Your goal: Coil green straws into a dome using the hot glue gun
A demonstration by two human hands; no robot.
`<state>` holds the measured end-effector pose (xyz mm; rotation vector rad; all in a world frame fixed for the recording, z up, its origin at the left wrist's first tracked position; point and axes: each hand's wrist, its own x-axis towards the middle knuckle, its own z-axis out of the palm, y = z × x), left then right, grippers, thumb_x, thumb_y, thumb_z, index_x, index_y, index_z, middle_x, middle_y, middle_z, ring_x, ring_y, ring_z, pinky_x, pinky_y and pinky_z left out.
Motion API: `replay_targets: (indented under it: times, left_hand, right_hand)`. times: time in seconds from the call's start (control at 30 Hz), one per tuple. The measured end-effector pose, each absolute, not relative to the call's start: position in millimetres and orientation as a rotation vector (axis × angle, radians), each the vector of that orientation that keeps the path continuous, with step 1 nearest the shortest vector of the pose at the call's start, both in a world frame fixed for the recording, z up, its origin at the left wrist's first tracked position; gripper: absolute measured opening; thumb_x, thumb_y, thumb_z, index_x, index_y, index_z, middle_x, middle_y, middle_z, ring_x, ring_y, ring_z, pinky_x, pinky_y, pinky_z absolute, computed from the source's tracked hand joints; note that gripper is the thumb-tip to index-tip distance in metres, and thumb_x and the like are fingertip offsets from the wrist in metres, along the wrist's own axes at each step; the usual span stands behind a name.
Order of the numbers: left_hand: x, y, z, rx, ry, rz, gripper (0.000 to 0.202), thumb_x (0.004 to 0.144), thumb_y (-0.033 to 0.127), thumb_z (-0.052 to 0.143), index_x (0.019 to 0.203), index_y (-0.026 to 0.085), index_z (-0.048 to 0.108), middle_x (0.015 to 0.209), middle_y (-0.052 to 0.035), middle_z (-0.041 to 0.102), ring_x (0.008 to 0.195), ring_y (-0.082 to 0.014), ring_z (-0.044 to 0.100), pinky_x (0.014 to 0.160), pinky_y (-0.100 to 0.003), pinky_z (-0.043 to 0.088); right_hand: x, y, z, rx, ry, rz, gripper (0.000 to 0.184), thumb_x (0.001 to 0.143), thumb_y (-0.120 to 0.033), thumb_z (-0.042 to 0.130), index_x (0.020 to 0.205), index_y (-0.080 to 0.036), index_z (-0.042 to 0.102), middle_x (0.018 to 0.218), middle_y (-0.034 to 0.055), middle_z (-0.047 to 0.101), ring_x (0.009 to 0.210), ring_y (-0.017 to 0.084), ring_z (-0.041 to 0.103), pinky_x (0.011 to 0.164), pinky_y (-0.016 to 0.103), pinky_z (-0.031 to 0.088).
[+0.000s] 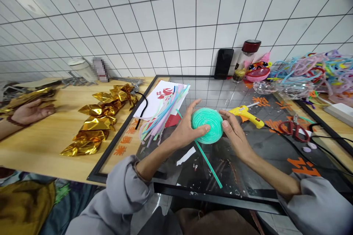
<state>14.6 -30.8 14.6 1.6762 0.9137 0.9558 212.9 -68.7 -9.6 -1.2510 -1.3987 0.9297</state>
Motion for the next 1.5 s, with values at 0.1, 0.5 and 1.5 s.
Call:
replay_targets:
  times: [0.1, 0.5, 1.5]
  left_hand:
    - [16, -34, 16, 1.690, 0.870, 0.998, 0.104, 0.071, 0.039, 0.079, 0.156, 0.023, 0.021, 0.137, -0.0159, 0.054, 0.124, -0.0322, 0.054, 0.107, -0.051, 0.044]
    - [15, -40, 17, 1.685, 0.690, 0.932, 0.127, 0.061, 0.033, 0.087, 0.160, 0.026, 0.008, 0.140, -0.0176, 0.052, 0.130, -0.0359, 0.052, 0.109, -0.055, 0.042]
    - [8, -30, 13, 1.372, 0.359, 0.712, 0.125, 0.061, 0.046, 0.088, 0.161, 0.026, 0.017, 0.136, -0.0178, 0.060, 0.120, -0.0364, 0.062, 0.100, -0.052, 0.050]
  right_hand:
    - [214, -68, -14, -1.249, -1.414, 0.878, 0.067, 0.091, -0.073, 0.044, 0.136, -0.023, 0.047, 0.130, 0.0139, 0.059, 0.122, 0.030, 0.056, 0.102, 0.050, 0.047]
    - [227, -59, 20, -1.263, -1.618, 0.452, 0.035, 0.095, -0.052, 0.054, 0.100, -0.022, 0.071, 0.091, 0.0072, 0.069, 0.083, 0.023, 0.063, 0.073, 0.037, 0.048]
    - [202, -20, 42, -1.053, -1.618, 0.974, 0.035, 0.086, -0.047, 0.057, 0.062, -0.021, 0.058, 0.054, -0.0045, 0.041, 0.053, 0.012, 0.036, 0.053, 0.027, 0.028]
